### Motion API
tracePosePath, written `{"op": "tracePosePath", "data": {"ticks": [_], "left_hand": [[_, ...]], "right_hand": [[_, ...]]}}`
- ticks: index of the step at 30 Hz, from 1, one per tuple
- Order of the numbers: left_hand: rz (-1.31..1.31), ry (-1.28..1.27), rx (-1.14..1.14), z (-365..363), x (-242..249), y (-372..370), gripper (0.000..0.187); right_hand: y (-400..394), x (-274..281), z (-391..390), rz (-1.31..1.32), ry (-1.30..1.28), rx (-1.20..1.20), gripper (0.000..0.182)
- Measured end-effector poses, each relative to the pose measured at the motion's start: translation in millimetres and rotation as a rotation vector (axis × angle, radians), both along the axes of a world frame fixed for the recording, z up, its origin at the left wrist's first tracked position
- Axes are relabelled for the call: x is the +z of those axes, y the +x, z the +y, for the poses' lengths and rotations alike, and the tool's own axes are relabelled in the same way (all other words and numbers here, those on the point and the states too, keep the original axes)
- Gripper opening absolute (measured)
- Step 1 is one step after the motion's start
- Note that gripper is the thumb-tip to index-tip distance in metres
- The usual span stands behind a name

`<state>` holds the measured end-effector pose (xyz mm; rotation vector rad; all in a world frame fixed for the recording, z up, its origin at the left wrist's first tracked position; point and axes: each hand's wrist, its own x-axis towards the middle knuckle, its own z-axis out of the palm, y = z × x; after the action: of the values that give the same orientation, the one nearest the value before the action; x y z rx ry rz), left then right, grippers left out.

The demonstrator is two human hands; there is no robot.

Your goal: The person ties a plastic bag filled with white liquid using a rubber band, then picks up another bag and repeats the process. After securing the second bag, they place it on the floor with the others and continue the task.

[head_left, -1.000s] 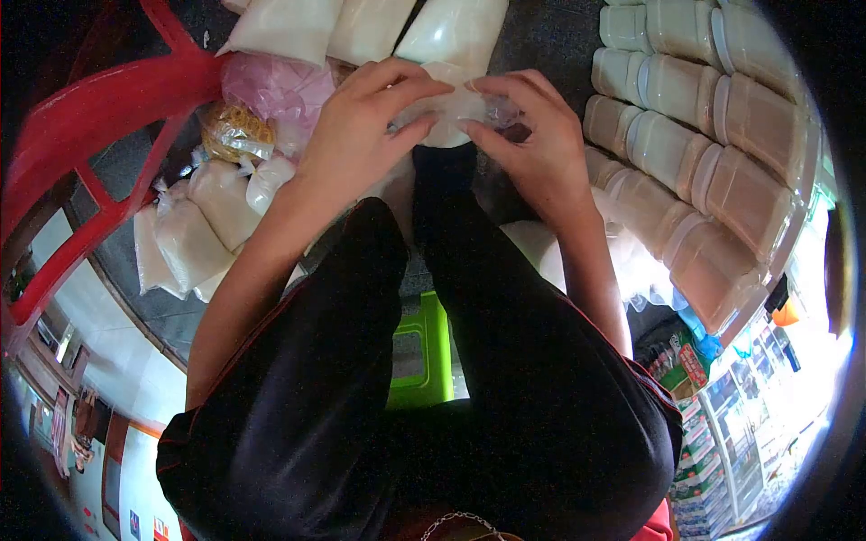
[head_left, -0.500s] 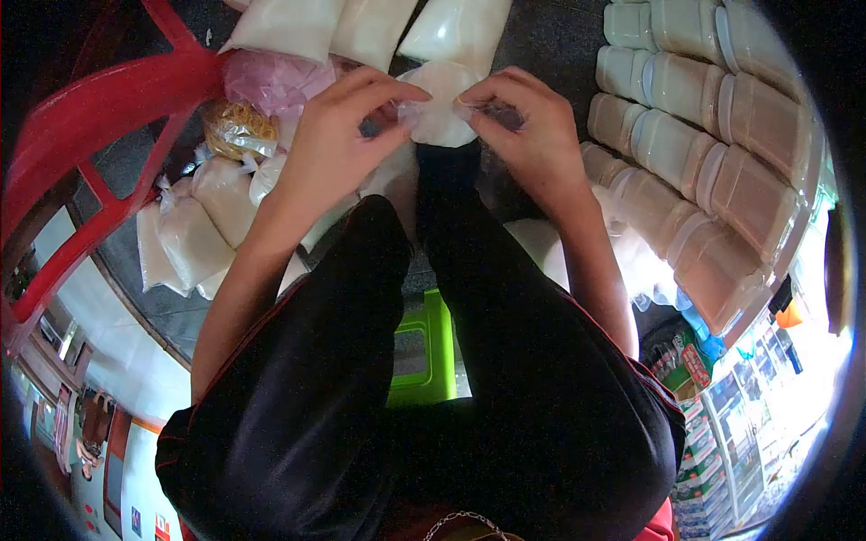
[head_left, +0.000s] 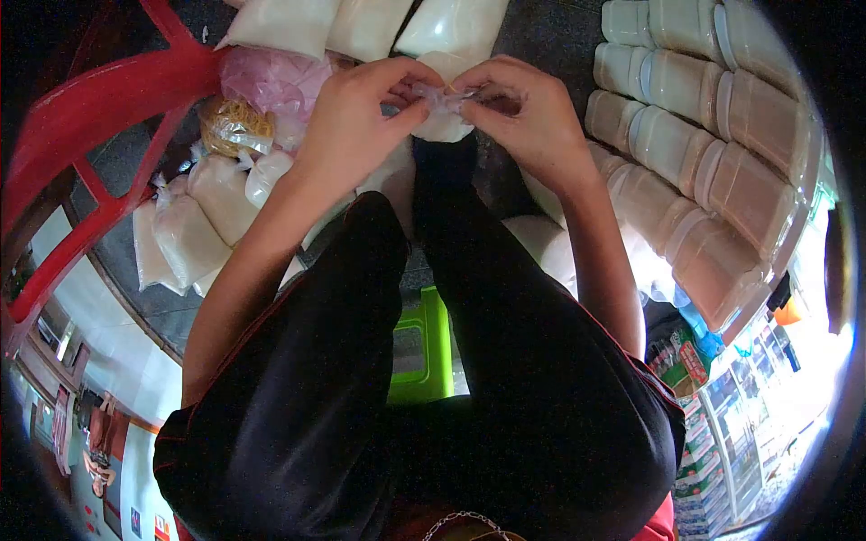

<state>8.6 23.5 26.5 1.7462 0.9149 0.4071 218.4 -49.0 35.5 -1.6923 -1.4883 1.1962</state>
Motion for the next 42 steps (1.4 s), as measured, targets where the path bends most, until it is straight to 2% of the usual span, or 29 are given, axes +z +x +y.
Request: {"op": "tracePosePath", "data": {"ticks": [4,6,10,13,15,17,18,20,21,23,27,29,30,32,38,42], "left_hand": [[-0.048,0.015,-0.039,1.9,-1.6,-2.0,0.032],[0.040,0.046,-0.193,8.2,1.3,-3.1,0.037],[0.016,0.095,-0.217,10.1,-0.6,-3.7,0.039],[0.007,0.040,-0.200,9.4,-1.8,-2.6,0.038],[-0.012,0.051,-0.152,7.3,-4.6,-1.8,0.032],[-0.018,0.054,-0.123,5.1,-7.3,-1.4,0.028],[-0.024,0.057,-0.093,4.5,-8.3,-0.9,0.024],[-0.021,0.076,-0.092,4.7,-9.9,0.0,0.021],[-0.017,0.093,-0.090,4.3,-10.5,0.0,0.019],[-0.030,0.093,-0.070,3.0,-12.3,-0.1,0.019],[-0.027,0.060,-0.036,-2.4,-6.5,-0.1,0.020],[-0.025,0.074,-0.040,-1.9,-6.8,-0.5,0.020],[-0.023,0.087,-0.044,-1.7,-7.0,-0.8,0.021],[-0.015,0.050,-0.042,-2.0,-6.2,-0.9,0.020],[-0.030,0.065,-0.063,2.3,-12.1,-3.0,0.019],[-0.008,0.002,-0.073,3.6,-8.7,-3.1,0.020]], "right_hand": [[-0.2,-6.9,-4.8,0.086,-0.014,-0.060,0.023],[0.7,-6.7,-5.5,0.111,-0.026,-0.071,0.025],[1.1,-4.7,-4.3,0.101,-0.083,-0.057,0.025],[-0.2,-9.2,-6.3,0.131,-0.075,-0.089,0.026],[0.5,-10.0,-7.3,0.173,-0.060,-0.116,0.029],[-0.1,-7.5,-8.0,0.335,-0.168,-0.145,0.031],[-1.7,-7.5,-9.2,0.335,-0.168,-0.145,0.031],[-6.8,-7.8,-11.9,0.588,-0.190,-0.276,0.032],[-7.8,-6.0,-12.2,0.588,-0.191,-0.275,0.032],[-8.5,-1.7,-12.3,0.914,-0.274,-0.483,0.032],[-1.4,-1.7,-26.3,0.995,-0.301,-0.548,0.030],[4.0,-5.0,-31.2,0.570,-0.061,-0.421,0.029],[9.0,-4.7,-32.4,0.570,-0.061,-0.420,0.029],[17.1,-3.3,-33.3,0.154,-0.095,-0.187,0.029],[-0.7,-7.2,-10.4,-0.039,0.065,-0.085,0.024],[-3.3,-7.8,-8.7,-0.031,0.080,-0.095,0.022]]}}
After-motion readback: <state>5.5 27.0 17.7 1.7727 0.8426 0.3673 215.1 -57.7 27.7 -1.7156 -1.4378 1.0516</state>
